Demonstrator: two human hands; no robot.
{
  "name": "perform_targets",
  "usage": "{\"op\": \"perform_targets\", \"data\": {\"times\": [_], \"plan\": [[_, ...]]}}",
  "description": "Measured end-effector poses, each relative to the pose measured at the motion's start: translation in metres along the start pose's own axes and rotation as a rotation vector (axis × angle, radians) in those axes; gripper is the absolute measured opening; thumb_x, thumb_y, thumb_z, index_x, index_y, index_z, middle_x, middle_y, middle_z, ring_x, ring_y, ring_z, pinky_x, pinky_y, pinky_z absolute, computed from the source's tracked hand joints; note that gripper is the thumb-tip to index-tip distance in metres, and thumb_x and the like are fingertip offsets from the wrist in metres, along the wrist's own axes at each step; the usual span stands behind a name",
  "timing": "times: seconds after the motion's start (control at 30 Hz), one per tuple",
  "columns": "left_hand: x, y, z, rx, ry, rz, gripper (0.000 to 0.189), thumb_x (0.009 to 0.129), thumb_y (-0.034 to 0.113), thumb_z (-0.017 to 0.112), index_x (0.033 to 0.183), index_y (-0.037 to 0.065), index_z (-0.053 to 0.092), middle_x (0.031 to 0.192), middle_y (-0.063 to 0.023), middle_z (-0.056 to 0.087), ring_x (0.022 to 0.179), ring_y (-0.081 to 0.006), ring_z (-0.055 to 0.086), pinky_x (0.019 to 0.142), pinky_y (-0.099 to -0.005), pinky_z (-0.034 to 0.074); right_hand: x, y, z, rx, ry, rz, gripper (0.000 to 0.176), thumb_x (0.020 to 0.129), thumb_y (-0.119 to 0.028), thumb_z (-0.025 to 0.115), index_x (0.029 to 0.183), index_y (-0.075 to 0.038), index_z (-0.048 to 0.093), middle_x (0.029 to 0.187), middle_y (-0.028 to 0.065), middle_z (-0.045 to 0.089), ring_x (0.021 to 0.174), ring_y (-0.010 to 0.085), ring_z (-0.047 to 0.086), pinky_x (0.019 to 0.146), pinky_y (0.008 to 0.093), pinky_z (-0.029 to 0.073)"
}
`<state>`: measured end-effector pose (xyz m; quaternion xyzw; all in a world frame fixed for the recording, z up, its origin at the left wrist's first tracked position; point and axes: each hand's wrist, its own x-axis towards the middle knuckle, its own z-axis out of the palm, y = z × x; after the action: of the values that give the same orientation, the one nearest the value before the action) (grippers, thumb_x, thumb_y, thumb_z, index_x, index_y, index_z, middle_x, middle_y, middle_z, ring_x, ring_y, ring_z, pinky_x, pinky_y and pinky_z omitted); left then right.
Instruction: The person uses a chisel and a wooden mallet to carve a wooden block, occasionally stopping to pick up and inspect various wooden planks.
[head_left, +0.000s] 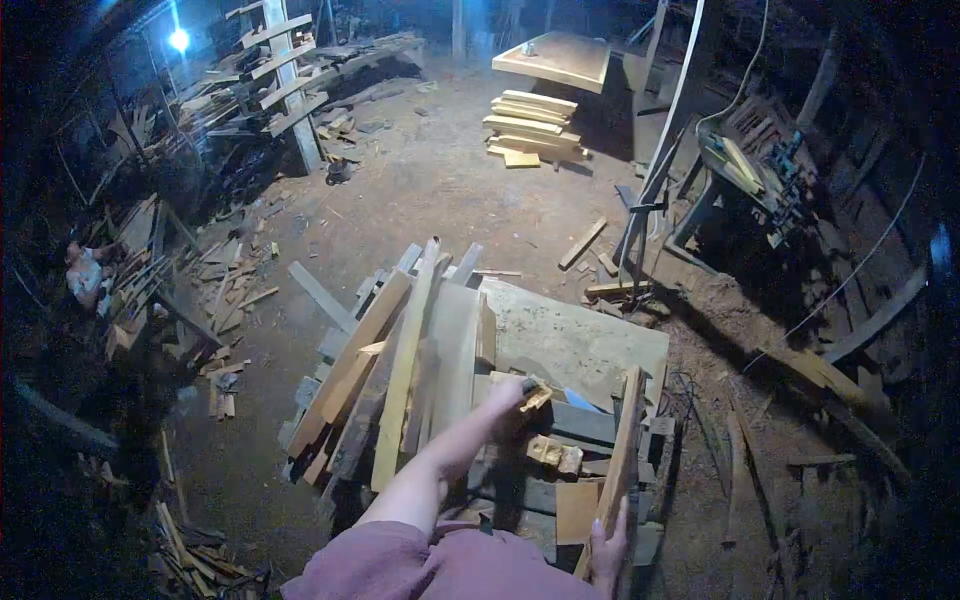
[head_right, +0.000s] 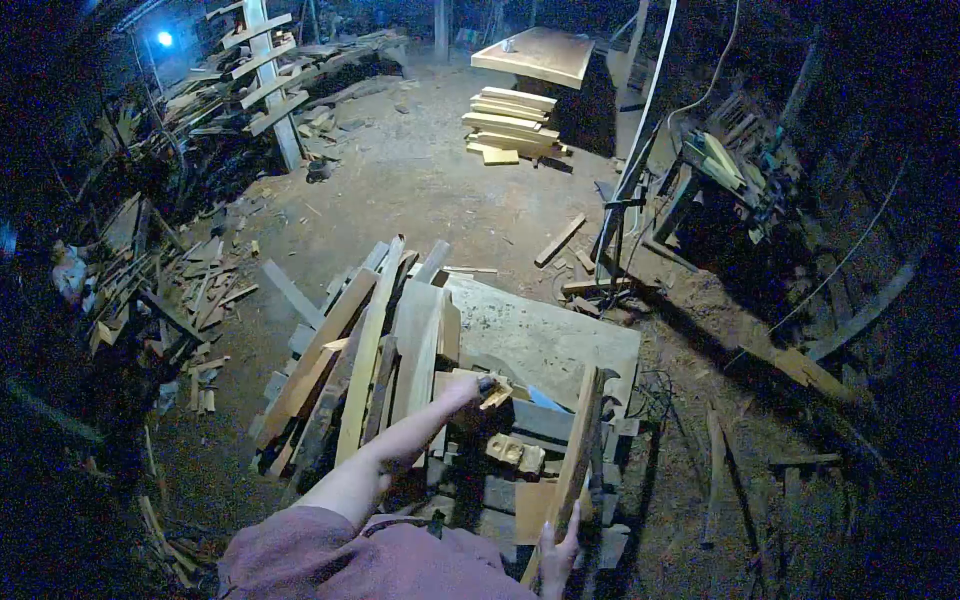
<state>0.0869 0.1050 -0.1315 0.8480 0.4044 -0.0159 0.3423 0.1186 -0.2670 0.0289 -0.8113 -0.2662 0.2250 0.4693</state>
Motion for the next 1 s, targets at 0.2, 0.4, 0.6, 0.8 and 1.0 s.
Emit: {"op": "perform_targets", "data": {"times": [0.2,0.4,0.6,0.8,1.0], "plan": [[-0.021,-0.001,-0.009,-0.001,-0.051,-0.11,0.065,0.057,0.044,0.076,0.107,0.007,0.058,0.1,-0.0144,0.063,0.089,-0.0317,0.061,0.081,-0.0428,0.046,-0.004,0.02,-0.004,0.072,0.046,0.076,0.064,0.08,-0.013,0.053,0.137,-0.005,0.026,0.135,0.0175,0.036,0.125,0.0273,0.034,0.103,0.0339,0.026],[-0.016,-0.008,0.007,-0.01,0.015,-0.257,0.047,0.065,0.031,0.07,0.105,0.008,0.059,0.1,-0.0171,0.062,0.095,-0.0297,0.06,0.085,-0.0443,0.044,0.006,0.015,-0.006,0.058,0.034,0.078,0.062,0.082,-0.014,0.051,0.137,-0.002,0.025,0.138,0.0186,0.031,0.129,0.0282,0.028,0.104,0.0343,0.023],[-0.015,-0.016,0.006,-0.063,0.005,-0.413,0.063,0.058,0.03,0.077,0.109,0.003,0.055,0.104,-0.0187,0.06,0.097,-0.0314,0.059,0.082,-0.0425,0.048,0.01,-0.008,-0.004,-0.02,-0.002,0.091,0.062,0.083,-0.015,0.05,0.138,-0.004,0.024,0.135,0.0187,0.035,0.124,0.0273,0.035,0.101,0.0343,0.029],[0.008,-0.055,0.021,-0.159,0.002,-0.307,0.027,0.061,0.016,0.066,0.083,0.002,0.059,0.074,-0.0129,0.064,0.065,-0.0214,0.062,0.057,-0.0353,0.049,0.007,-0.009,0.0,0.018,-0.008,-0.035,0.061,0.084,-0.011,0.054,0.137,-0.002,0.025,0.135,0.016,0.037,0.121,0.0217,0.038,0.1,0.0312,0.029],[-0.016,-0.034,-0.001,-0.275,0.103,-0.332,0.042,0.06,0.032,0.072,0.085,0.0,0.063,0.082,-0.0181,0.065,0.075,-0.0288,0.064,0.067,-0.0379,0.05,0.002,0.004,0.0,0.009,-0.018,0.101,0.066,0.082,-0.022,0.056,0.138,-0.009,0.025,0.131,0.019,0.041,0.119,0.0255,0.042,0.098,0.0338,0.033]]}}
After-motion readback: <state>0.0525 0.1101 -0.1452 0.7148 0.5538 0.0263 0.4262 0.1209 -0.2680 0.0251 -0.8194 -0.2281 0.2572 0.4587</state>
